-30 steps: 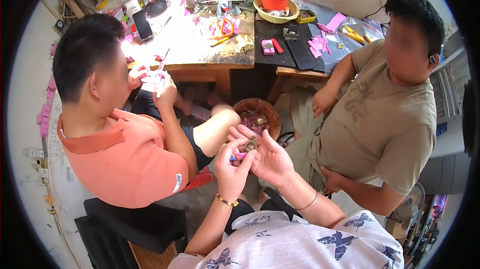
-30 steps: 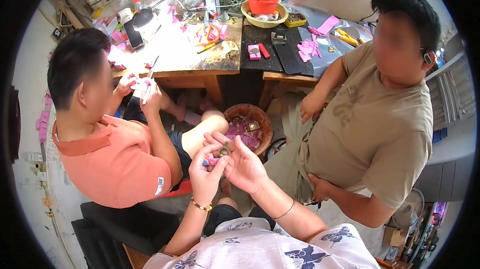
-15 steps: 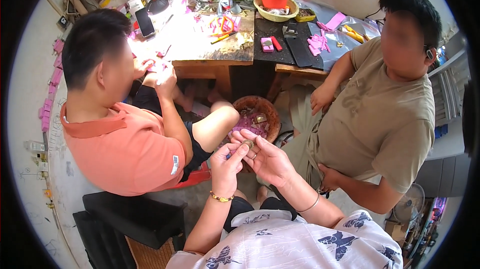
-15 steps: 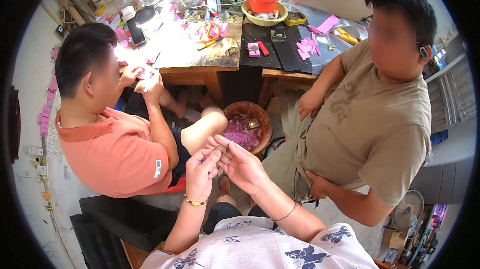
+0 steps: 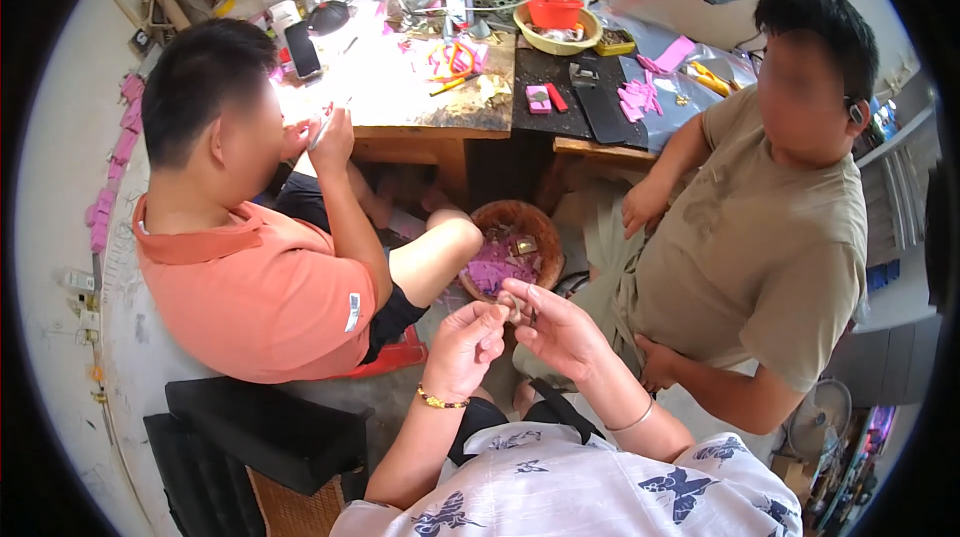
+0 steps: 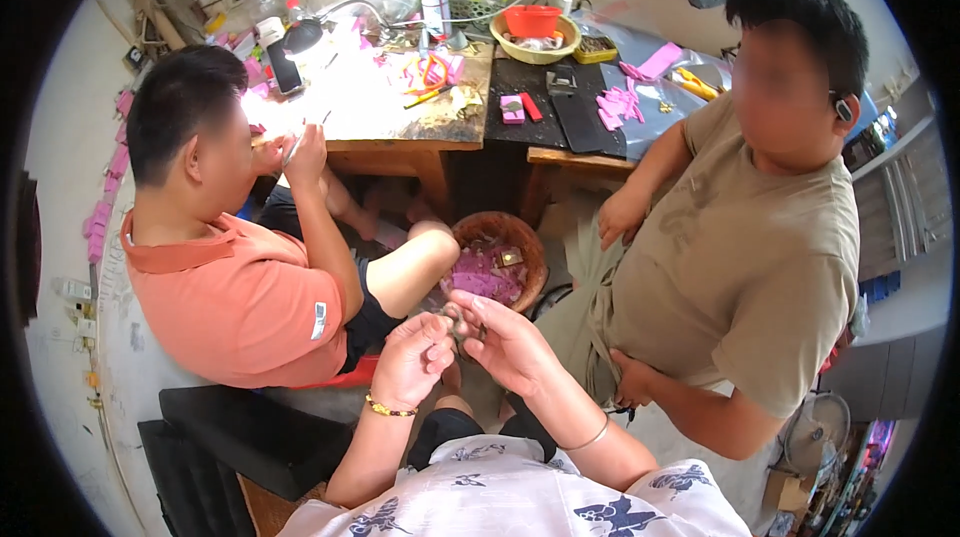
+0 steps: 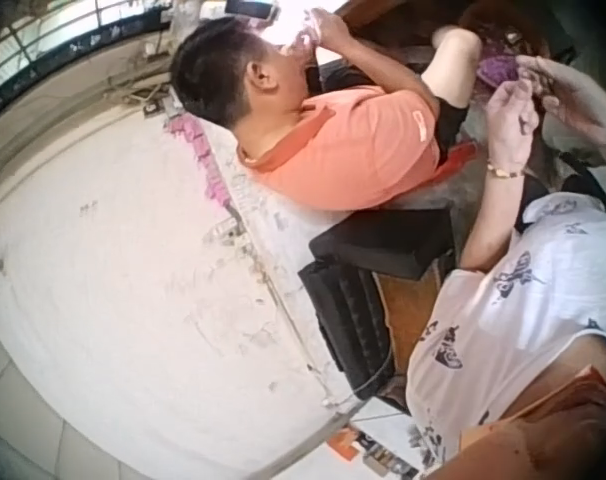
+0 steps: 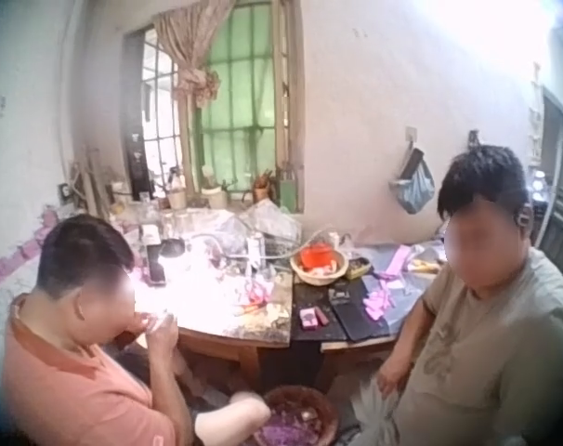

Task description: The recorder is assembling small herbal or decorative charms by placing dried materials and metal rings into pink silicone molds.

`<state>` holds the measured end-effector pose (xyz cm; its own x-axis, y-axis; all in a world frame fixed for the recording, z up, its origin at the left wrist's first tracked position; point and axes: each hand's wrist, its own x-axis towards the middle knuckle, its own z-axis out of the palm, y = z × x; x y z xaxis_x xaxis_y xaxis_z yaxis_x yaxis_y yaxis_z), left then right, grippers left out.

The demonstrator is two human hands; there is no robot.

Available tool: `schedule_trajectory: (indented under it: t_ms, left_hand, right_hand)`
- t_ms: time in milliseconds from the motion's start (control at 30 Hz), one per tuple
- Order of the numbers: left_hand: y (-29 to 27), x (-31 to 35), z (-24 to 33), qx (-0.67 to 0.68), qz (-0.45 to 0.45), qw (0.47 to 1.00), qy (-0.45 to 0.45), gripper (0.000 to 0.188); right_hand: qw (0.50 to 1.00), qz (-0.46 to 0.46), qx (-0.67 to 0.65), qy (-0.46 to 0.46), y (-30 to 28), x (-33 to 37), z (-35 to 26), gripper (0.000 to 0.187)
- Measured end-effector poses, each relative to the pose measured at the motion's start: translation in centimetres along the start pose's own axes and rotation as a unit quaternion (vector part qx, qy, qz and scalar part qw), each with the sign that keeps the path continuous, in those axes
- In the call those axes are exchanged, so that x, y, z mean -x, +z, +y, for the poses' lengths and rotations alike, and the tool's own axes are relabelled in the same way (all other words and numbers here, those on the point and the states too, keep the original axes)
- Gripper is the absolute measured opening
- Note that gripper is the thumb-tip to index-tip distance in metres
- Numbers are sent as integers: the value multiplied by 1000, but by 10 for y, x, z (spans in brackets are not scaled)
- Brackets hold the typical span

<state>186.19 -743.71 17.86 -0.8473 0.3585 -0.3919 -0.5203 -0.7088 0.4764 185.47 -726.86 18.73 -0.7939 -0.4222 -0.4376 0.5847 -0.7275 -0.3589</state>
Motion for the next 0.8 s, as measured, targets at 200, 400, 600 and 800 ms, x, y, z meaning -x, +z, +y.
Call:
schedule_trajectory:
  t_ms: [200, 400, 600, 800]
  left_hand:
    - [-5, 9, -20, -115, 11, 993, -34, 10]
    - [-13, 28, -30, -145, -1, 988, -54, 13]
    - [-30, 41, -49, -159, 2, 981, -109, 15]
    - [-36, 52, -59, -156, 24, 981, -117, 21]
  right_hand:
    - [990, 35, 134, 12, -16, 22, 2, 19]
    - [979, 48, 193, 45, -27, 38, 5, 10]
    - [928, 9, 367, 56, -30, 52, 7, 14]
    - [931, 10, 350, 97, -44, 55, 23, 17]
